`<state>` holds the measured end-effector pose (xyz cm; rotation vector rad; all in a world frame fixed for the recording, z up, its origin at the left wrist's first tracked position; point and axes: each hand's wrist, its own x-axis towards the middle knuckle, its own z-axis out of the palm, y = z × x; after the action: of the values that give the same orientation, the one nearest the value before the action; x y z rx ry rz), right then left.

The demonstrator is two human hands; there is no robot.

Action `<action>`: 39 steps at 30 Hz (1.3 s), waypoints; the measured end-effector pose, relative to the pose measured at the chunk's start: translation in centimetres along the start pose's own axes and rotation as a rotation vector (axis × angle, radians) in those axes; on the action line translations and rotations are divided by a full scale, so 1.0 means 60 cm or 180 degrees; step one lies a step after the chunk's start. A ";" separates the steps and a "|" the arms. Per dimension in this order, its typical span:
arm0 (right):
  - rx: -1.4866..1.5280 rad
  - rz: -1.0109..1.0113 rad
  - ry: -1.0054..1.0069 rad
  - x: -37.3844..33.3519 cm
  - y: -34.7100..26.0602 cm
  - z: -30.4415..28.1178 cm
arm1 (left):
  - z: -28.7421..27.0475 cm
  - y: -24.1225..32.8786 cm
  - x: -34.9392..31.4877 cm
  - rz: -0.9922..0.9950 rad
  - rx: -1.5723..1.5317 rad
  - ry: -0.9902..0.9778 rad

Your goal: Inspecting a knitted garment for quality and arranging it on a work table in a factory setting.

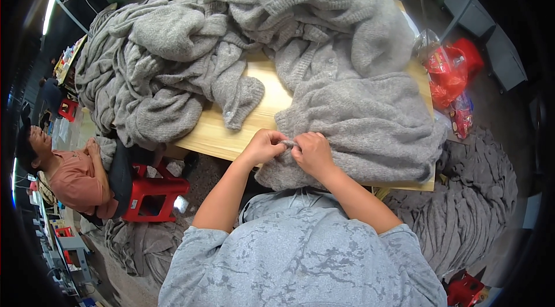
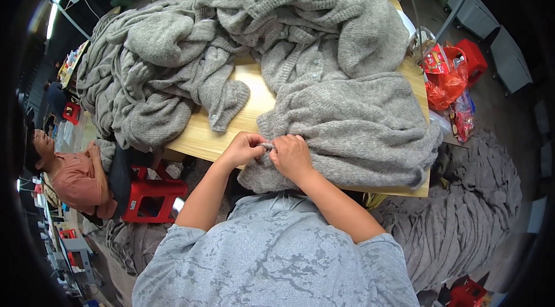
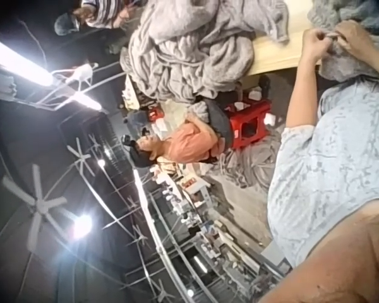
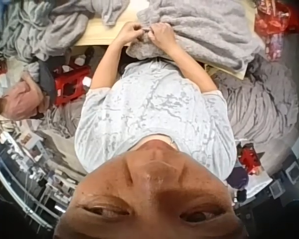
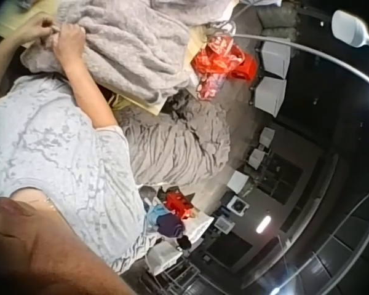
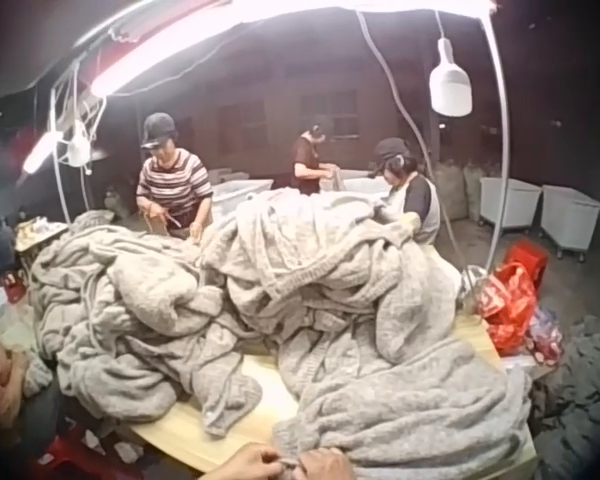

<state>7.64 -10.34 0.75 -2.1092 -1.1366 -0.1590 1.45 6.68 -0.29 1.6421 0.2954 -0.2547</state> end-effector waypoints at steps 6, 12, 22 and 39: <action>0.0173 0.0050 0.0195 -0.005 -0.002 0.000 | 0.010 0.000 -0.003 -0.0219 -0.0467 0.0168; 0.0162 -0.0125 0.0320 -0.007 -0.001 0.000 | 0.031 0.018 -0.019 0.0195 0.0224 0.0566; 0.1560 0.1232 -0.1223 0.021 0.025 -0.040 | 0.017 0.022 -0.017 0.0433 0.0855 0.0263; 0.0064 -0.0105 0.0242 -0.020 0.019 -0.115 | -0.003 -0.009 -0.026 0.0648 -0.0232 0.0267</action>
<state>9.28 -16.00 4.65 -2.0501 -1.1238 -0.2400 -0.18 6.85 -0.25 1.5993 0.1966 -0.0210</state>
